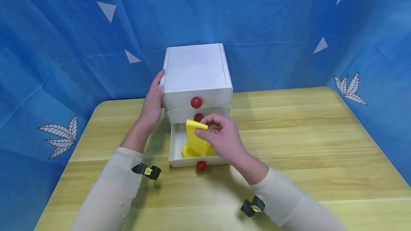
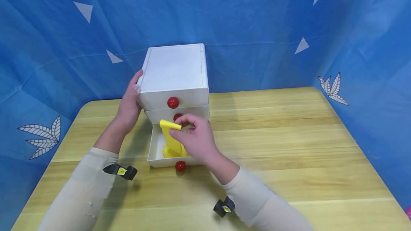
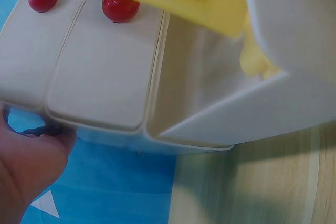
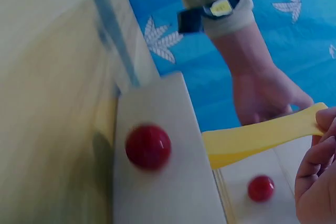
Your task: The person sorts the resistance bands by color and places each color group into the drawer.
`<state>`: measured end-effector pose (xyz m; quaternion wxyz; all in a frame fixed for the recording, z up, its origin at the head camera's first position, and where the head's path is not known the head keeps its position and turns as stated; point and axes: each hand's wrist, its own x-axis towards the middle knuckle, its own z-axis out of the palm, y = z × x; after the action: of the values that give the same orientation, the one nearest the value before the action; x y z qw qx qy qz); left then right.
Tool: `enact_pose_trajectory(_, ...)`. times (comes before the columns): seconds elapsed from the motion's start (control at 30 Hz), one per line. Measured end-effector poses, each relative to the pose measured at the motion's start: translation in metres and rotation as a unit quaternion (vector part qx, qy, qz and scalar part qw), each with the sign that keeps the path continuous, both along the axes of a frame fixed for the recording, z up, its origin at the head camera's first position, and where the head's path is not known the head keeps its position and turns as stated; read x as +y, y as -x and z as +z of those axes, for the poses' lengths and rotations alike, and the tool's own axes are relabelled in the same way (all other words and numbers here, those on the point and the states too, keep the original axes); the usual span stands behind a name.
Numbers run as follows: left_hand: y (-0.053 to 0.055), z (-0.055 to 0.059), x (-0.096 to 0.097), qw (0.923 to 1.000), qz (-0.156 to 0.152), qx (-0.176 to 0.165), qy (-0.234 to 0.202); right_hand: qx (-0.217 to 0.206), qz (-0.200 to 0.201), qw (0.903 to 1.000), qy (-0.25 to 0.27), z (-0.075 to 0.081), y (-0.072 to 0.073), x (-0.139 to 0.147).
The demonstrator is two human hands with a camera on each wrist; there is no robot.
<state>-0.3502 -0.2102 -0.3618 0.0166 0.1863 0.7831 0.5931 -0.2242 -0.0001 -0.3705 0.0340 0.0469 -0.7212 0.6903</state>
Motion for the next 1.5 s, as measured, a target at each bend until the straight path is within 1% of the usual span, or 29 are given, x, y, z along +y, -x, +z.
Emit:
enact_pose_trajectory(0.1,0.000,0.000,0.000,1.0000,0.003,0.000,-0.002,-0.004,0.013,0.9997,0.021,-0.003,-0.003,-0.014)
enact_pose_trajectory(0.23,0.000,0.000,0.000,1.0000,0.006,-0.001,-0.004,-0.004,0.023,0.9990,0.039,-0.011,-0.006,-0.030)
enact_pose_trajectory(0.33,0.000,0.000,0.000,1.0000,0.002,0.000,-0.007,-0.014,0.003,0.9995,0.028,-0.020,-0.006,-0.036)
enact_pose_trajectory(0.43,0.001,0.000,-0.001,1.0000,-0.002,0.000,-0.008,-0.023,-0.034,0.9992,-0.006,-0.029,-0.005,-0.036)
enact_pose_trajectory(0.5,0.001,0.000,-0.001,1.0000,-0.003,0.002,-0.007,-0.023,-0.057,0.9972,-0.042,-0.032,-0.005,-0.034)
enact_pose_trajectory(0.67,0.001,0.002,0.000,1.0000,-0.001,0.002,-0.005,-0.014,-0.085,0.9878,-0.130,-0.034,-0.004,-0.021)
enact_pose_trajectory(0.73,0.001,0.002,0.000,1.0000,-0.002,0.001,-0.007,-0.018,-0.092,0.9844,-0.149,-0.035,-0.003,-0.016)
enact_pose_trajectory(0.97,0.001,-0.001,0.000,1.0000,-0.004,-0.002,-0.007,-0.032,-0.108,0.9761,-0.186,-0.037,0.000,-0.002)
enact_pose_trajectory(1.07,0.001,-0.001,0.000,0.9999,-0.005,0.000,-0.011,-0.032,-0.112,0.9685,-0.220,-0.039,0.002,0.004)
enact_pose_trajectory(1.23,0.000,-0.002,0.001,0.9999,-0.005,-0.004,-0.012,-0.023,-0.122,0.9509,-0.283,-0.044,0.003,0.018)
enact_pose_trajectory(1.33,0.000,-0.001,0.001,0.9999,-0.006,-0.007,-0.009,-0.024,-0.131,0.9475,-0.291,-0.044,0.001,0.028)
enact_pose_trajectory(1.5,0.000,-0.001,0.000,1.0000,-0.003,-0.007,-0.004,-0.018,-0.144,0.9493,-0.278,-0.047,-0.003,0.042)
